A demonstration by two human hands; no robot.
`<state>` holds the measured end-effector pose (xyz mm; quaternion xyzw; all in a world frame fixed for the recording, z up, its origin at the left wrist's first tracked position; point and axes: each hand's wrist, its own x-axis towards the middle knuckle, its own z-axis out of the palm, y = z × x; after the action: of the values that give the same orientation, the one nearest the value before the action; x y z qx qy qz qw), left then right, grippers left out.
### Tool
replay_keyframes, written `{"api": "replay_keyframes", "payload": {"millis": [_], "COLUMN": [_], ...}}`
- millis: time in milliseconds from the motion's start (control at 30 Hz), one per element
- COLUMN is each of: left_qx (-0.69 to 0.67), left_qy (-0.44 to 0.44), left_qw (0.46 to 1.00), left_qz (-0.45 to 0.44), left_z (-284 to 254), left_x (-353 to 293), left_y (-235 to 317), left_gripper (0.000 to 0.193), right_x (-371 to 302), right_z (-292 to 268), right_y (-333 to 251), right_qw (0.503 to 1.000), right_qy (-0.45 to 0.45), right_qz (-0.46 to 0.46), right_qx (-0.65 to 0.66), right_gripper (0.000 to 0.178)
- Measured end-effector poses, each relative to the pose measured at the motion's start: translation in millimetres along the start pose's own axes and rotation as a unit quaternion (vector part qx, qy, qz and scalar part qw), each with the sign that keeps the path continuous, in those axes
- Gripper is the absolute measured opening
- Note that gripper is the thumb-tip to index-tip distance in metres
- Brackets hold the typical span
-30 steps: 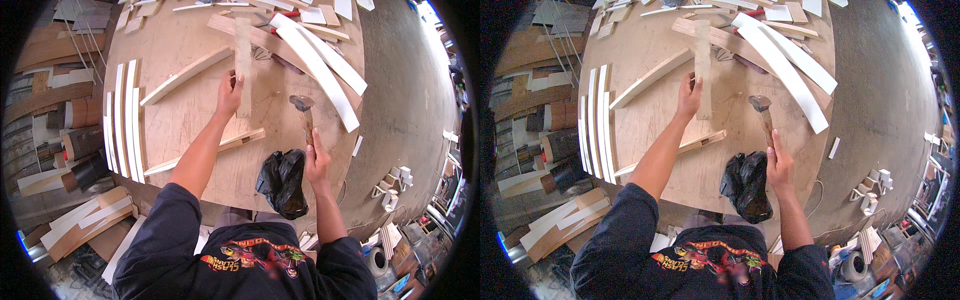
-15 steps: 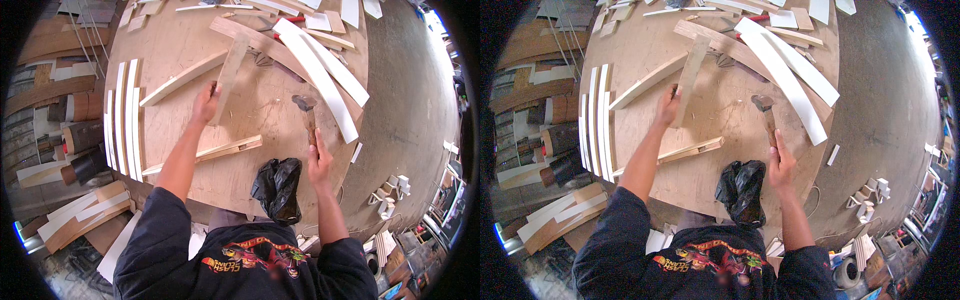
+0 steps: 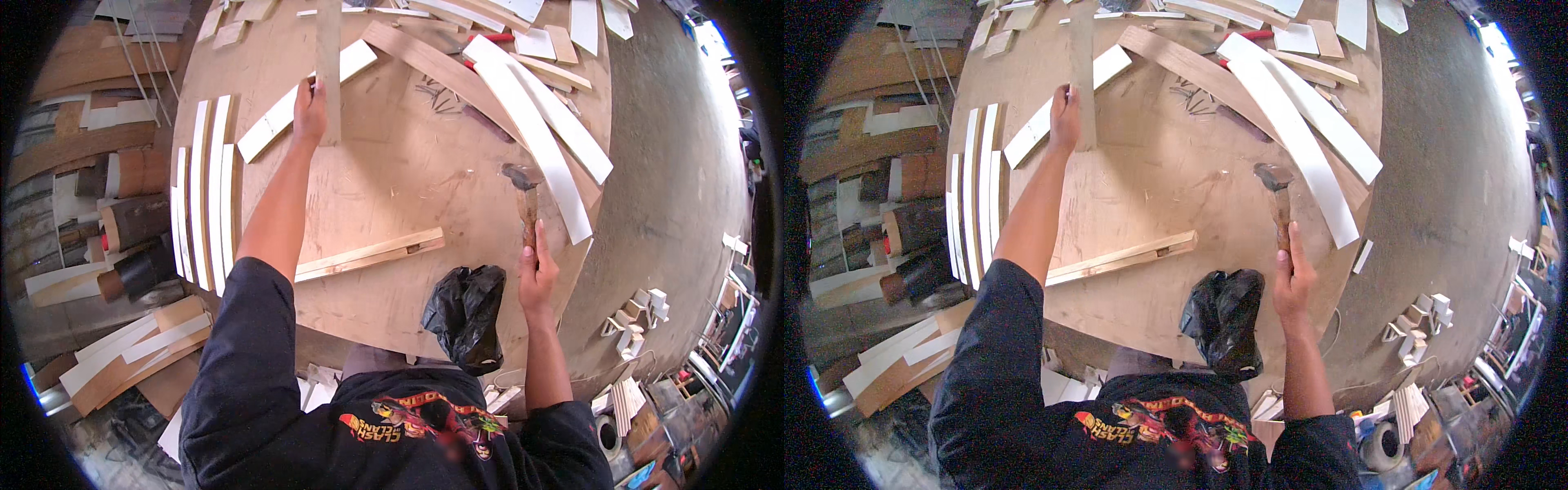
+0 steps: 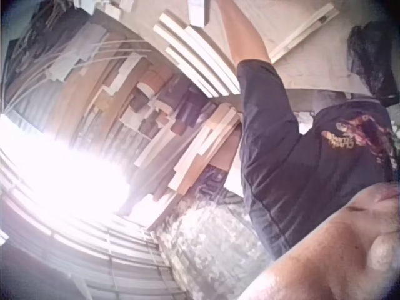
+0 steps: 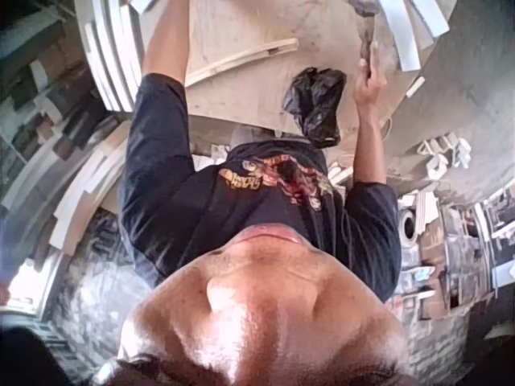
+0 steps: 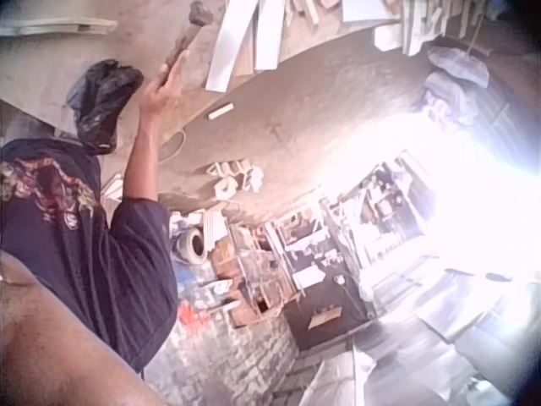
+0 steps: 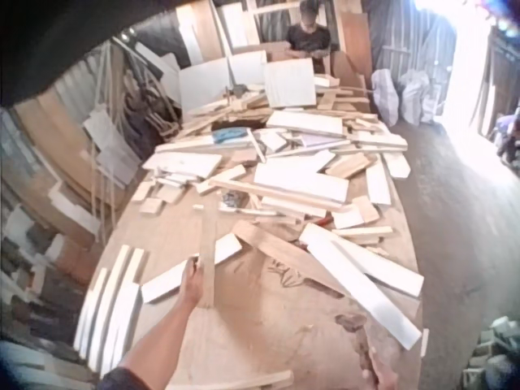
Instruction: The person joins wooden pieces together to form a frame, using a hammer to drive nails through the joints and aligning the components by hand on a wooden work surface.
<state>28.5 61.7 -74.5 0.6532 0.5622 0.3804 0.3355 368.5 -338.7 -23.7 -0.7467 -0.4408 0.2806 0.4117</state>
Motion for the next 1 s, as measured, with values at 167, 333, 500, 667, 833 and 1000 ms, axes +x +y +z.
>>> {"api": "replay_keyframes", "payload": {"millis": [167,333,500,667,833,1000], "left_qx": [-0.110,-0.182,-0.277,-0.316,-0.383,-0.291], "left_qy": [0.049,0.044,-0.006,0.037,0.157,0.140], "left_qw": [0.985,0.964,0.903,0.871,0.833,0.865], "left_qz": [-0.124,-0.187,-0.329,-0.375,-0.368,-0.383], "left_z": [30,57,60,64,63,52], "left_x": [-25,-114,-155,-160,-156,-148], "left_y": [20,59,86,88,61,69], "left_gripper": [0.038,0.044,0.051,0.053,0.053,0.059], "right_x": [-6,-8,-2,6,7,9], "right_z": [4,25,30,30,28,21], "right_y": [-14,-3,-11,-25,-19,-16], "right_qw": [0.996,0.999,0.999,0.997,0.994,0.997], "right_qy": [-0.022,0.025,0.013,0.009,-0.004,-0.021], "right_qz": [0.085,-0.017,0.041,0.073,0.104,0.081], "right_qx": [-0.007,-0.030,0.008,0.028,0.033,0.003], "right_gripper": [0.050,0.052,0.055,0.060,0.062,0.059]}}
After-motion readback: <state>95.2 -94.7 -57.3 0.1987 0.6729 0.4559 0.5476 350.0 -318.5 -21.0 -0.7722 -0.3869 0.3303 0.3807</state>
